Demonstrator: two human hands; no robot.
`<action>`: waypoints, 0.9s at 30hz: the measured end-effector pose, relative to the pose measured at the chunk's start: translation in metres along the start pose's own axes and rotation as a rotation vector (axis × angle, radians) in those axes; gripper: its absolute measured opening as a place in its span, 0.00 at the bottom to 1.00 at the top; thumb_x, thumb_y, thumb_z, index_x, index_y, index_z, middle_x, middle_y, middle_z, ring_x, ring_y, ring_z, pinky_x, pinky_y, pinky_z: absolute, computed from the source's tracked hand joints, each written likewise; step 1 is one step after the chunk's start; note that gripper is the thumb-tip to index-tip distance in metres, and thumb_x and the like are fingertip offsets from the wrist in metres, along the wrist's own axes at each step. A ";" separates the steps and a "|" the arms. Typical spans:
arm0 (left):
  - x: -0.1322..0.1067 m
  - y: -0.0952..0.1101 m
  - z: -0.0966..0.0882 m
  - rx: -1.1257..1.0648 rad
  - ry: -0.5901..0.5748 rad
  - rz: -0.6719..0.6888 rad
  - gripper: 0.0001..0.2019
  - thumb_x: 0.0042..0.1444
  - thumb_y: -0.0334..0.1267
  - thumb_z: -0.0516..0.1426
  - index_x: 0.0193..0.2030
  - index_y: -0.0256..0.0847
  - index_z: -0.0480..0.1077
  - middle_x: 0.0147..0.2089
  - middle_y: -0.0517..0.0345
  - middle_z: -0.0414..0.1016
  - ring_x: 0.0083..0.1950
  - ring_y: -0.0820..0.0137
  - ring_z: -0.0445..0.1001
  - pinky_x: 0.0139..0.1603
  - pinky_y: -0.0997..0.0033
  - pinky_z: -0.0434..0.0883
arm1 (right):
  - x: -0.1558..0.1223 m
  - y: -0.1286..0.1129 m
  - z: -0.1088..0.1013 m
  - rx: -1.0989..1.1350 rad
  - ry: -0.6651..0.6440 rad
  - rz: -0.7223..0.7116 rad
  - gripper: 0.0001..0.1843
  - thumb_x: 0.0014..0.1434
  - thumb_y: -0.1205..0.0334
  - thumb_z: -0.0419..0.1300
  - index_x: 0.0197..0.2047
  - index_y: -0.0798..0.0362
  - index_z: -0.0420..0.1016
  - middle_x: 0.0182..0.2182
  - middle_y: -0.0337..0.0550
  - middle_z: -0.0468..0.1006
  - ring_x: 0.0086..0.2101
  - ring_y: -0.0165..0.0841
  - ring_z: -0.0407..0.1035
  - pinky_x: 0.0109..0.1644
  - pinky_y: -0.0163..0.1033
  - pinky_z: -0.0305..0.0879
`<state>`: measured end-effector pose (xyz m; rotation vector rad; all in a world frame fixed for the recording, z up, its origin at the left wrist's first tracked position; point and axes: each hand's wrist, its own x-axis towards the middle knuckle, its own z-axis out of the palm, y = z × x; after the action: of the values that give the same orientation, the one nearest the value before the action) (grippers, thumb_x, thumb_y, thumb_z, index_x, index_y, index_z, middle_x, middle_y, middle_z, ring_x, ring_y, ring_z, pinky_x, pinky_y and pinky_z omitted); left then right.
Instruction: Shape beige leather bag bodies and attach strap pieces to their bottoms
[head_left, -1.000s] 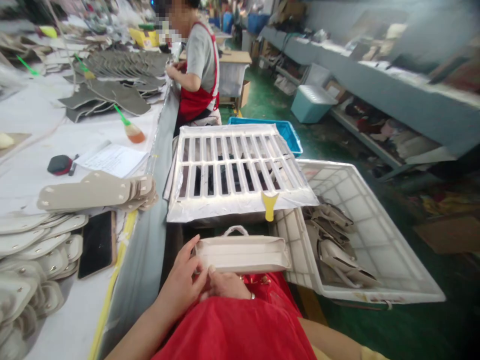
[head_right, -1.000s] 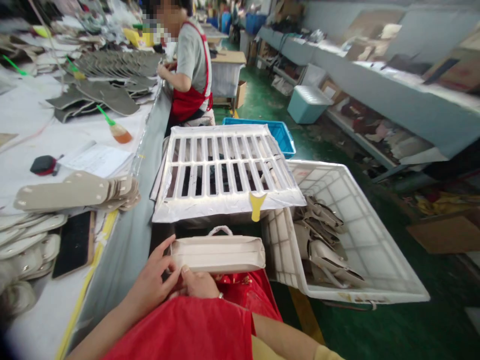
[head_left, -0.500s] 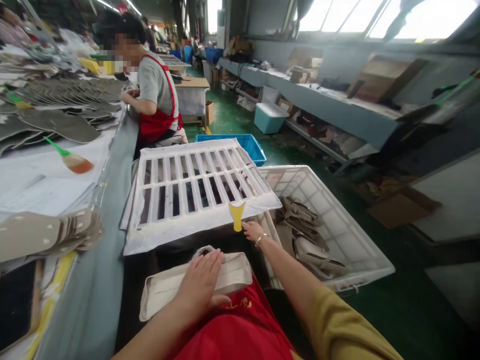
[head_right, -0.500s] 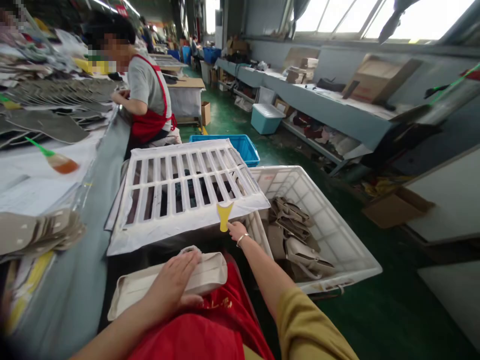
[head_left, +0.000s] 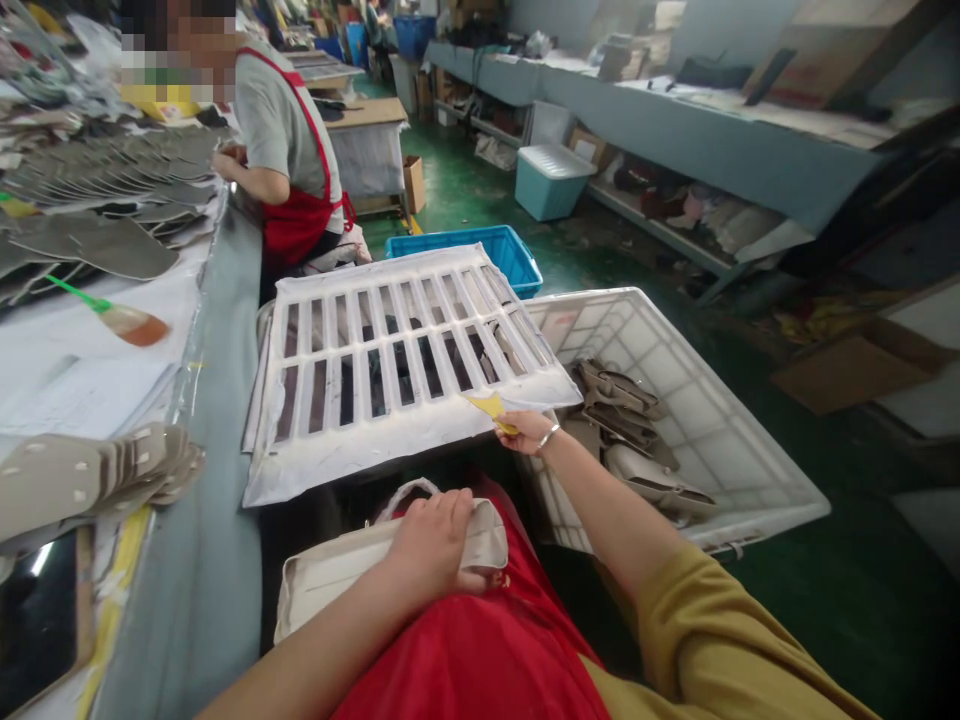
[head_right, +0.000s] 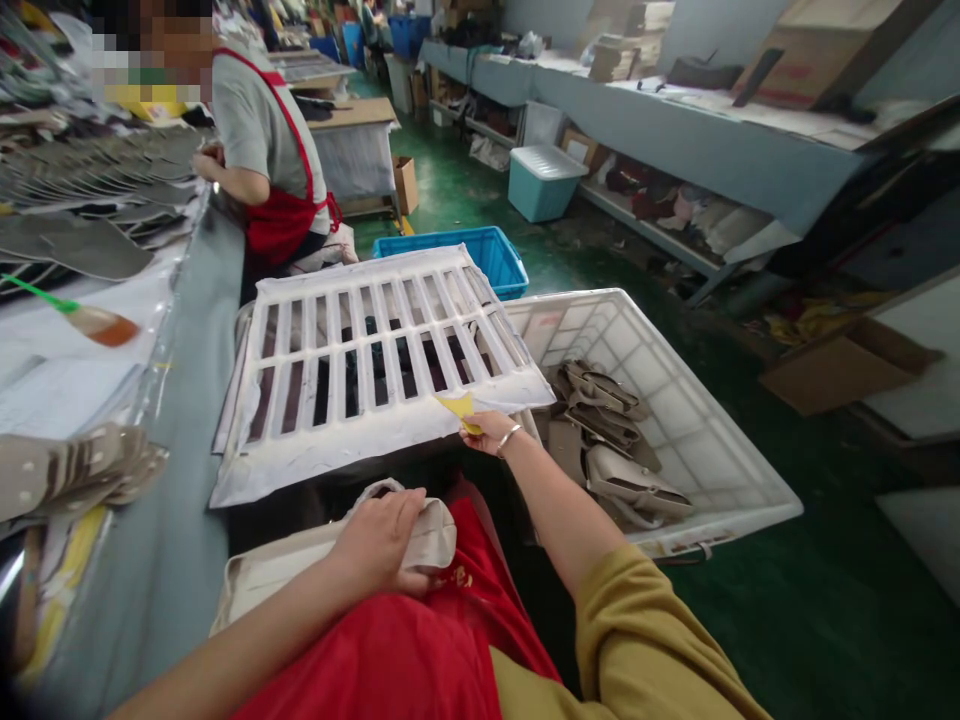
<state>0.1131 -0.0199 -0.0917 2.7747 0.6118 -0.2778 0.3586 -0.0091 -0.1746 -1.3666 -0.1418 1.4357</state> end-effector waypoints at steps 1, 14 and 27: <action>0.001 0.001 -0.001 -0.029 -0.014 -0.003 0.46 0.35 0.56 0.61 0.58 0.28 0.57 0.53 0.40 0.66 0.51 0.55 0.65 0.52 0.57 0.62 | -0.010 -0.003 -0.012 -0.007 -0.050 0.022 0.02 0.56 0.71 0.55 0.32 0.60 0.68 0.24 0.41 0.71 0.23 0.24 0.66 0.26 0.31 0.66; 0.001 -0.045 -0.053 -0.568 -0.406 0.003 0.36 0.48 0.61 0.52 0.60 0.41 0.58 0.59 0.51 0.62 0.57 0.60 0.63 0.57 0.67 0.59 | -0.081 0.001 -0.038 -0.307 -0.149 -0.123 0.23 0.55 0.43 0.52 0.23 0.54 0.59 0.09 0.29 0.58 0.09 0.21 0.50 0.11 0.27 0.45; 0.022 -0.050 -0.029 -1.249 -0.505 0.098 0.25 0.50 0.44 0.57 0.55 0.40 0.64 0.56 0.53 0.66 0.55 0.62 0.64 0.57 0.65 0.58 | -0.136 0.002 -0.006 -1.551 -0.307 -0.358 0.19 0.59 0.49 0.47 0.35 0.54 0.72 0.28 0.40 0.74 0.27 0.27 0.65 0.28 0.31 0.52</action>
<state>0.1143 0.0405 -0.0813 1.4478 0.3188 -0.3771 0.3272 -0.1123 -0.0923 -2.0601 -1.8950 1.1097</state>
